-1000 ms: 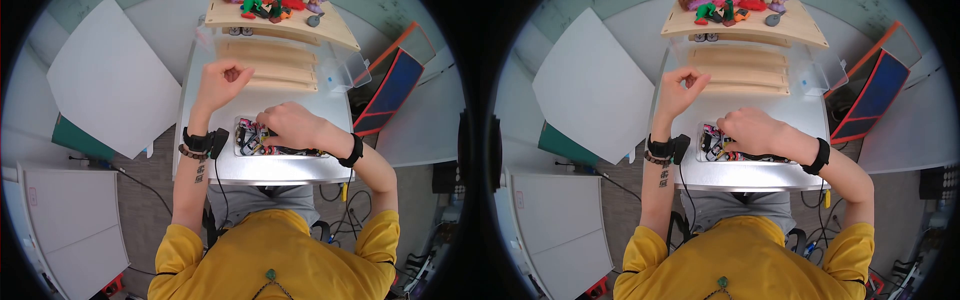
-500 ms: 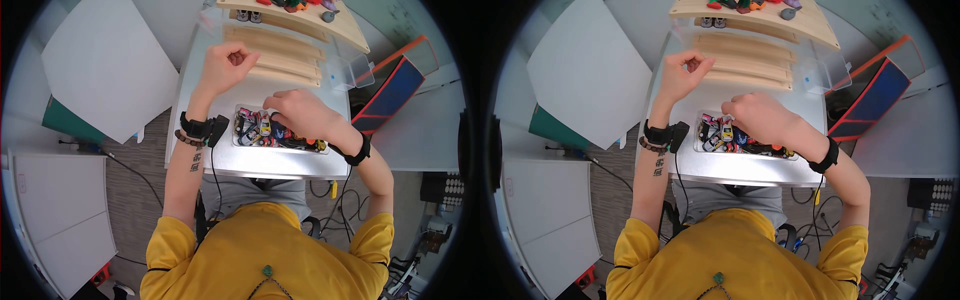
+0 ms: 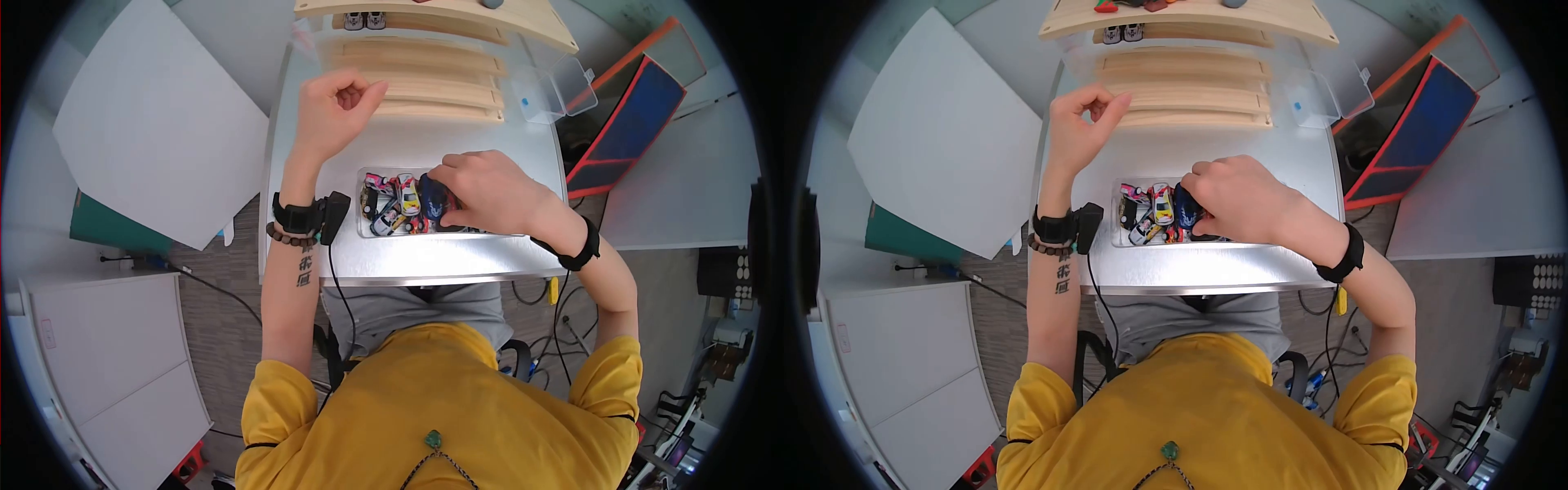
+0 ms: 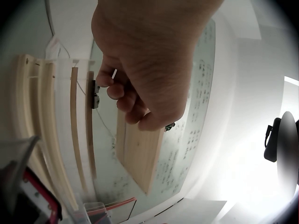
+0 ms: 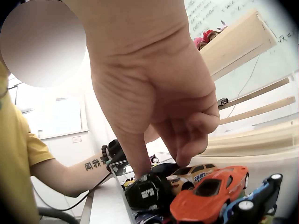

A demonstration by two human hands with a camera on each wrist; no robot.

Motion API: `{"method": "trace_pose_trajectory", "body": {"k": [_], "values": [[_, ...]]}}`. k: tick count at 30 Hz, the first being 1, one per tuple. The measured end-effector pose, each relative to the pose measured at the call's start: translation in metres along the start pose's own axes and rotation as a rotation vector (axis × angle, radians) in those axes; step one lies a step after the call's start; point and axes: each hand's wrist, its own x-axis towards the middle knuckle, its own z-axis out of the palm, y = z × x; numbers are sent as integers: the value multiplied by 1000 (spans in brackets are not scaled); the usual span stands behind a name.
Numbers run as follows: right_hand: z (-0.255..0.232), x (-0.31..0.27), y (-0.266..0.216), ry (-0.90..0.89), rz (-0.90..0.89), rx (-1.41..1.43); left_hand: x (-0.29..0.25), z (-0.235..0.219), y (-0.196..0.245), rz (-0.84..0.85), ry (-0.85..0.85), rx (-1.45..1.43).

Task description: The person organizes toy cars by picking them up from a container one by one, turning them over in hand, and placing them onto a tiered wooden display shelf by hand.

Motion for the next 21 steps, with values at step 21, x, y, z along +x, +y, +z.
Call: {"method": "trace_pose_trajectory", "body": {"k": [21], "values": [[-29,6,26,412,20,388,3,-5,31,-23,-284,-135]]}}
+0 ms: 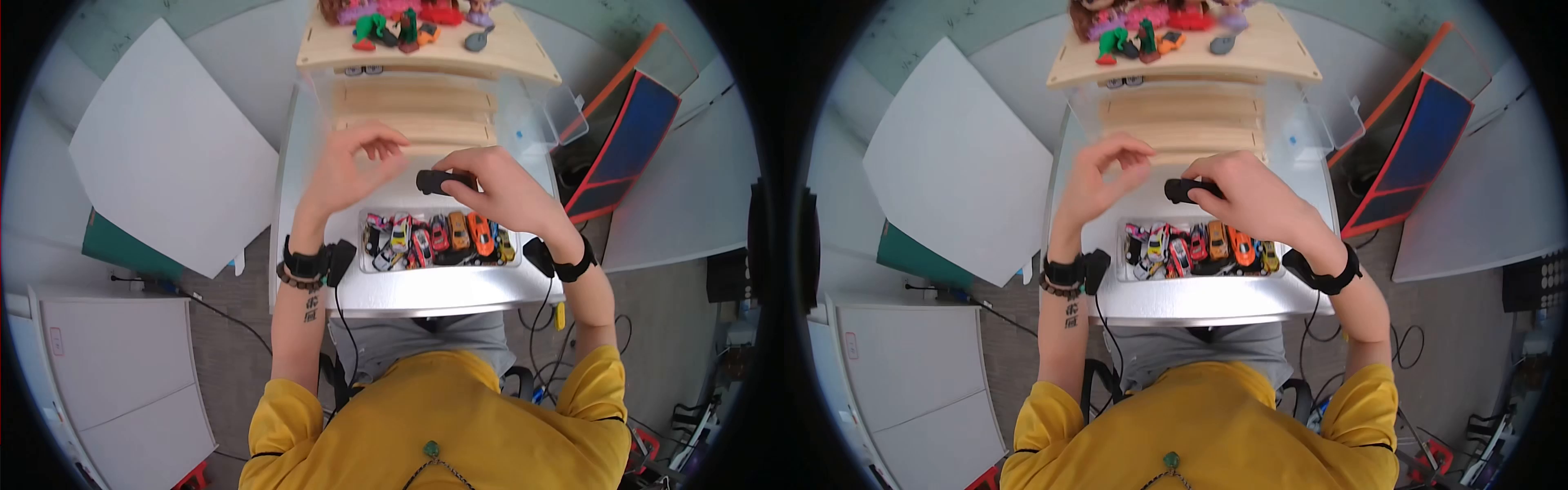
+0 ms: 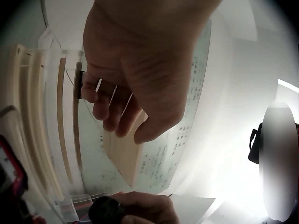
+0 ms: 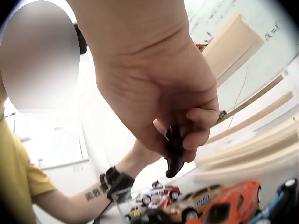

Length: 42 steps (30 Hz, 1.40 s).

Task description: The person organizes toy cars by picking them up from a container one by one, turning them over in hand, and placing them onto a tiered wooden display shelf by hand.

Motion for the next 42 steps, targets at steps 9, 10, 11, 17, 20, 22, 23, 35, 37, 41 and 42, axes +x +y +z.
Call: {"method": "trace_pose_trajectory", "body": {"k": [9,10,11,17,20,22,23,35,37,41,42], "values": [[-3,25,8,24,143,717,-4,16,7,-121,-50,-433],[-3,26,11,23,135,723,-4,17,6,-122,-49,-424],[-4,28,15,6,130,745,-3,16,4,-123,-36,-413],[-23,26,25,29,95,703,-2,20,-3,-106,45,-325],[-24,25,28,23,91,626,-2,20,-9,-108,65,-321],[-23,26,26,28,79,578,-1,21,-12,-120,53,-305],[-22,26,22,39,92,520,-1,21,-13,-118,47,-308],[-25,28,15,122,29,281,4,18,-5,-161,5,-391],[-23,30,16,137,-9,241,5,20,-3,-163,36,-351],[-23,31,12,178,-91,234,6,19,-1,-95,94,-212],[-23,31,10,178,-79,268,6,18,0,-56,102,-170]]}}
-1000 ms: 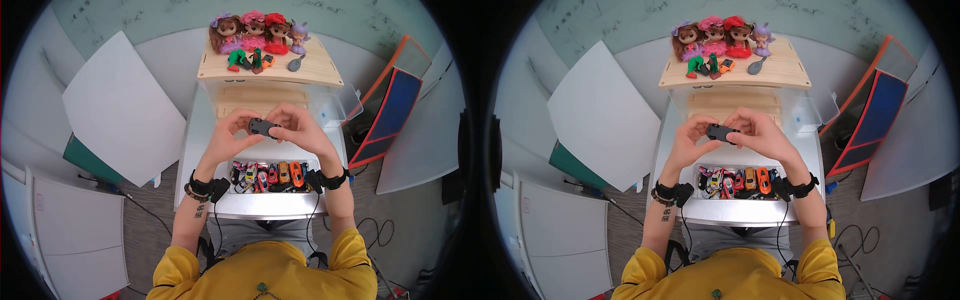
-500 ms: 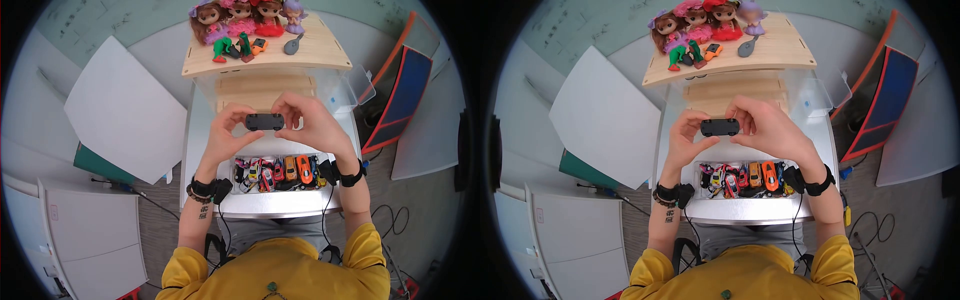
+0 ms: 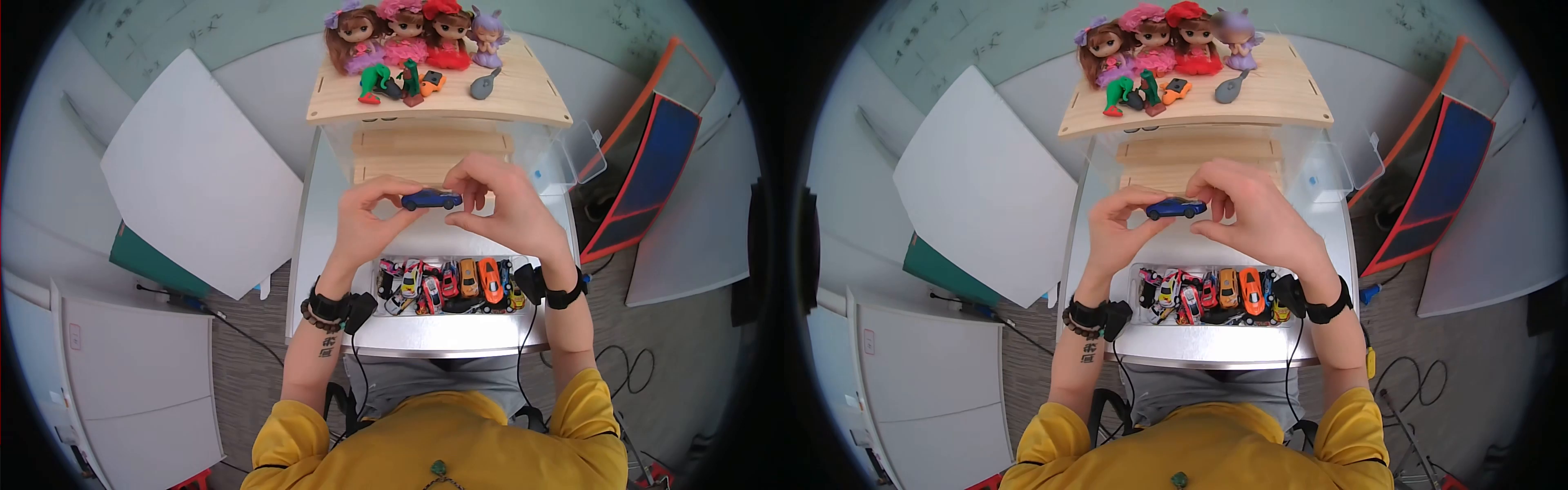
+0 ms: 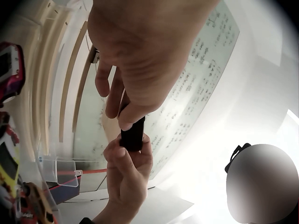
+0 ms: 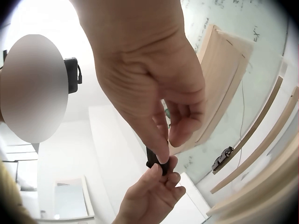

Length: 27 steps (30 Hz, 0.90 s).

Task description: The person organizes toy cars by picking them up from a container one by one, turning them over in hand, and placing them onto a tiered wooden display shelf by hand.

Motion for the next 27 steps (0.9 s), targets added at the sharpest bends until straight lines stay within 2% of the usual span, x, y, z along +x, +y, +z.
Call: {"method": "trace_pose_trajectory", "body": {"k": [9,27], "values": [[1,-1,5,-9,-4,-94,1,0,-5,104,32,12],[-2,3,0,-37,-28,-166,7,3,8,111,45,43]]}}
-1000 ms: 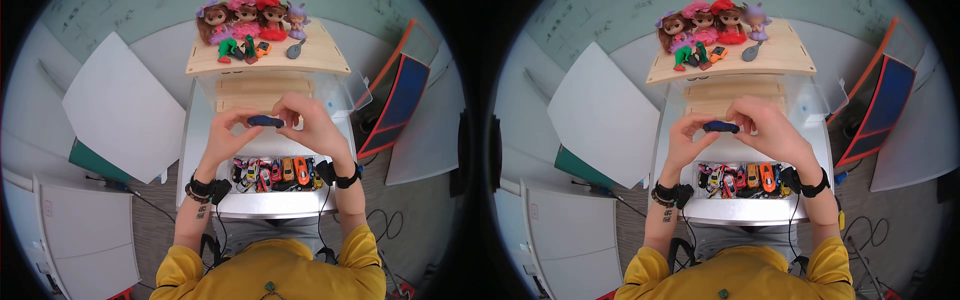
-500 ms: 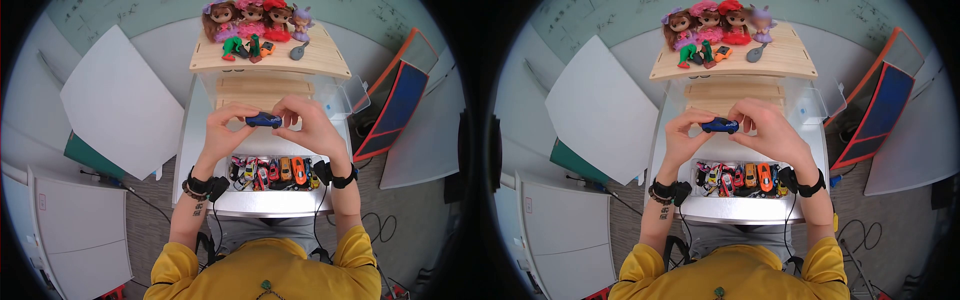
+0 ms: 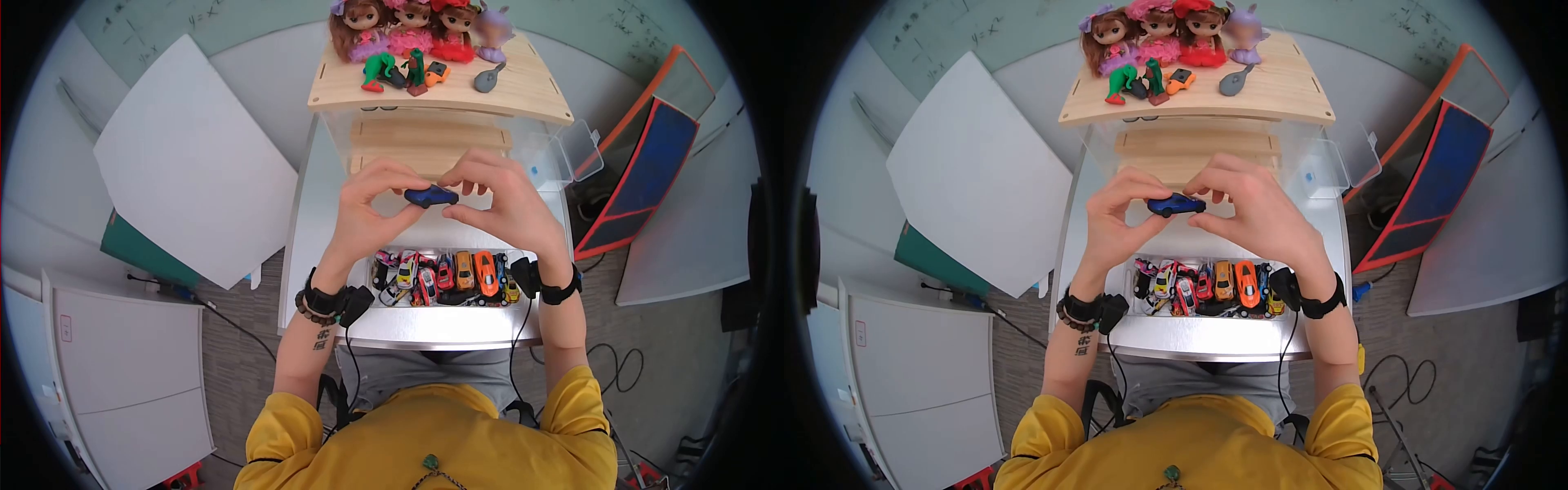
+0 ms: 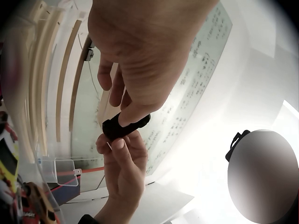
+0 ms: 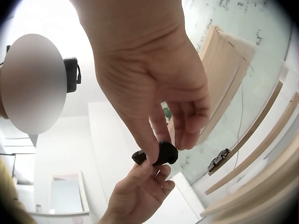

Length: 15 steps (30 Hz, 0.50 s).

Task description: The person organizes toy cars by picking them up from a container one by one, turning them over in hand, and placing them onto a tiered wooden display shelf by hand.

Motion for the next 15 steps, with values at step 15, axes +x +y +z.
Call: {"method": "trace_pose_trajectory", "body": {"k": [15], "values": [[-7,3,-15,13,-20,29,2,3,1,-62,-35,-60]]}}
